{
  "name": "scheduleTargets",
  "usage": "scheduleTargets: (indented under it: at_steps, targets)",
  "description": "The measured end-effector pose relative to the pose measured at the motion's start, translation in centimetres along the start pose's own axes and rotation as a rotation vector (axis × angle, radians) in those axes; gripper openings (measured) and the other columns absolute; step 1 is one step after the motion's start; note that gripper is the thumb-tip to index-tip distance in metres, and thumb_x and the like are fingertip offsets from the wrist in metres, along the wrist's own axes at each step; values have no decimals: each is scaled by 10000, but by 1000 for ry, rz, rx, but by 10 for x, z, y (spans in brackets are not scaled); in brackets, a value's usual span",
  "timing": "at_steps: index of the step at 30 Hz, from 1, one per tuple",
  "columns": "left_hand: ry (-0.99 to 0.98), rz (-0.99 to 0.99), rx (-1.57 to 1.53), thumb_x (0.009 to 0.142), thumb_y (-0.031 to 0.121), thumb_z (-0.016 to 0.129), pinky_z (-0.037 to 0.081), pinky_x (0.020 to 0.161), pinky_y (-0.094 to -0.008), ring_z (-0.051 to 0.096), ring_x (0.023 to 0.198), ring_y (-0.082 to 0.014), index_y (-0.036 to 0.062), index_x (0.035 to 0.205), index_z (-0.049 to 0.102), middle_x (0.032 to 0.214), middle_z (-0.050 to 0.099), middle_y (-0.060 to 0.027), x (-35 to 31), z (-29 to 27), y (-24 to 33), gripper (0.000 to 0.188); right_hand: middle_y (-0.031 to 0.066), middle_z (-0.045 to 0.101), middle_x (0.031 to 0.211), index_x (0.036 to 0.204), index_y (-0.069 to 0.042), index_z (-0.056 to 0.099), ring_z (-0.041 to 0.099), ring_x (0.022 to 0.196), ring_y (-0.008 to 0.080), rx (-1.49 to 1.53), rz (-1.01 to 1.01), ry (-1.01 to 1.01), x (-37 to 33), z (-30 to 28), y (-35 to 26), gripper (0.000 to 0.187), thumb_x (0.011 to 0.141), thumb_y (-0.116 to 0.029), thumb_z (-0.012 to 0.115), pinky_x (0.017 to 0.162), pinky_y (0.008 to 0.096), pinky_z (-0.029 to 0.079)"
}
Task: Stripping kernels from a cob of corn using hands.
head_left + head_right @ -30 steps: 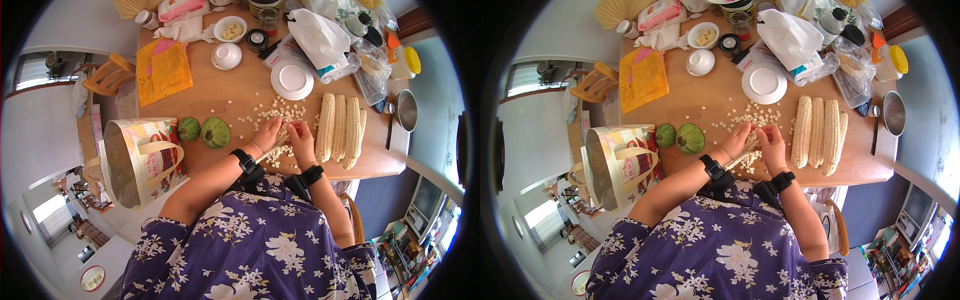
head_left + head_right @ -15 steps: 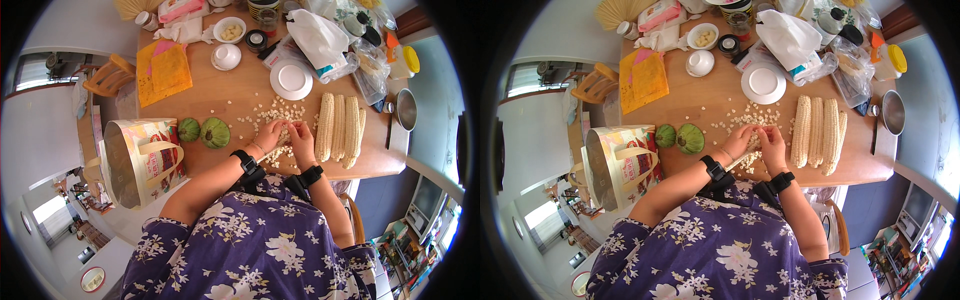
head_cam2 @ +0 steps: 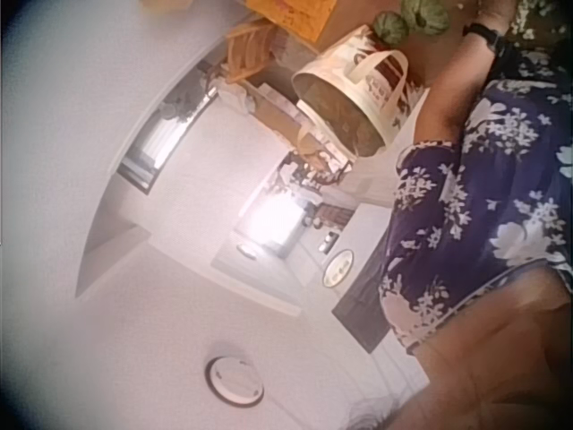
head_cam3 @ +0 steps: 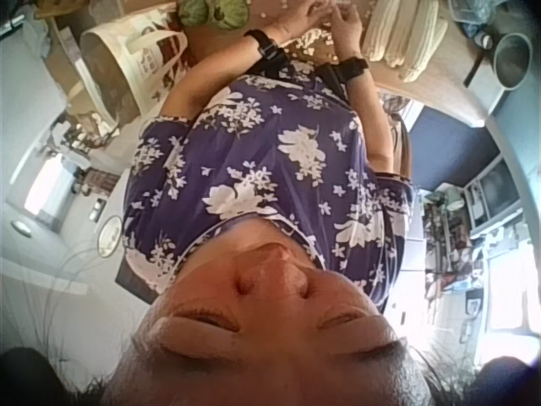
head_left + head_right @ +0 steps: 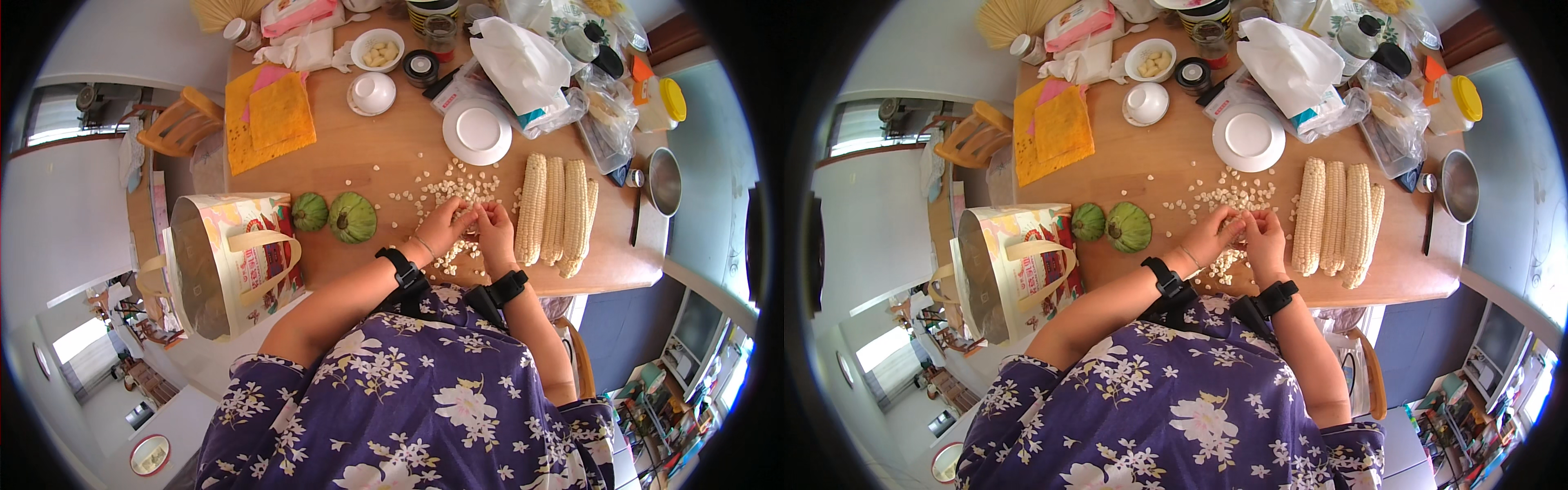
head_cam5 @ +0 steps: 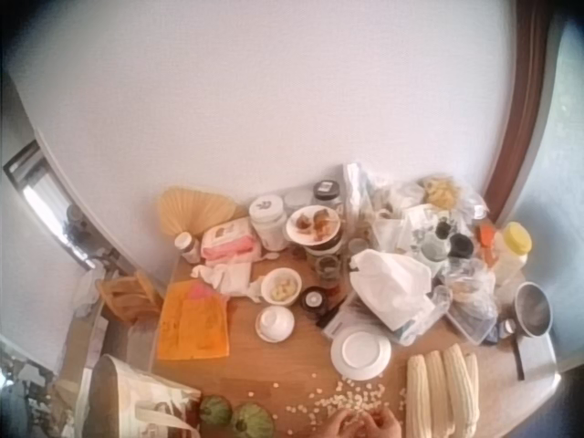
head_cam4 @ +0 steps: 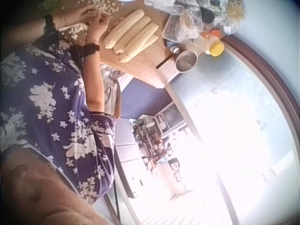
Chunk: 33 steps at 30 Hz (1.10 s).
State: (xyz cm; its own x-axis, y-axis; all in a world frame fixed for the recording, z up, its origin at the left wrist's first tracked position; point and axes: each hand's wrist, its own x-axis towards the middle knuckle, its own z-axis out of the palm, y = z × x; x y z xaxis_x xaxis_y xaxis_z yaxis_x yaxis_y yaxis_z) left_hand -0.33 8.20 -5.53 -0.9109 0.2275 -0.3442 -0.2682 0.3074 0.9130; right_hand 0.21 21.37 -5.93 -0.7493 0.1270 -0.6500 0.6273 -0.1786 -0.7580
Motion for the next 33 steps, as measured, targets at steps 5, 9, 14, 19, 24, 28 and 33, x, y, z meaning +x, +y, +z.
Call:
scheduleTargets:
  at_steps: [5, 9, 14, 19, 24, 28, 33]
  targets:
    - [40, 54, 1, 931, 275, 485, 435, 626, -330, 534, 645, -219, 12, 889, 537, 708, 557, -122, 3, -3, 14, 271, 43, 591, 759, 949, -8, 564, 525, 627, 81, -21, -75, -29, -5, 3, -8, 194, 885, -190, 585, 509, 228, 472]
    - [112, 60, 67, 922, 252, 483, 456, 639, -364, 575, 708, -301, 12, 922, 568, 777, 594, -167, 6, 0, 6, 254, 55, 605, 773, 947, -6, 568, 535, 639, 83, -160, -148, -25, -7, 2, -12, 190, 884, -184, 581, 506, 234, 485]
    - [133, 17, 76, 908, 265, 502, 483, 675, -383, 610, 791, -348, 26, 999, 591, 867, 633, -189, 7, 5, -3, 271, 67, 624, 797, 938, -2, 572, 549, 650, 91, -224, -170, -25, -2, -1, -5, 185, 874, -174, 594, 540, 238, 471]
    - [38, -28, -202, 967, 242, 423, 440, 826, -281, 571, 907, -160, 20, 1106, 559, 957, 621, -77, 13, 2, -22, 295, 61, 623, 811, 942, -7, 576, 556, 684, 92, -245, -270, -58, -3, -3, -12, 166, 872, -156, 595, 570, 231, 465]
    - [-152, -101, -290, 964, 294, 441, 431, 864, -268, 550, 960, -145, 42, 1236, 468, 1064, 579, -70, 7, -15, -10, 373, 41, 603, 831, 975, -14, 572, 540, 712, 83, -158, -253, -44, -1, -10, -14, 157, 888, -145, 576, 587, 221, 463]
    - [-192, -95, -84, 945, 329, 478, 442, 832, -263, 562, 931, -143, 27, 1194, 506, 1033, 588, -74, 1, -17, 2, 393, 32, 594, 834, 982, -13, 570, 528, 714, 79, -127, -187, -66, -2, -10, -20, 167, 894, -155, 571, 588, 220, 459]
    - [-138, -1, -110, 926, 307, 516, 456, 727, -291, 586, 830, -164, 15, 1048, 576, 900, 610, -88, 1, -11, -4, 322, 5, 572, 797, 944, -19, 572, 482, 670, 62, -18, -113, -102, -5, -5, -18, 177, 877, -182, 591, 562, 207, 414]
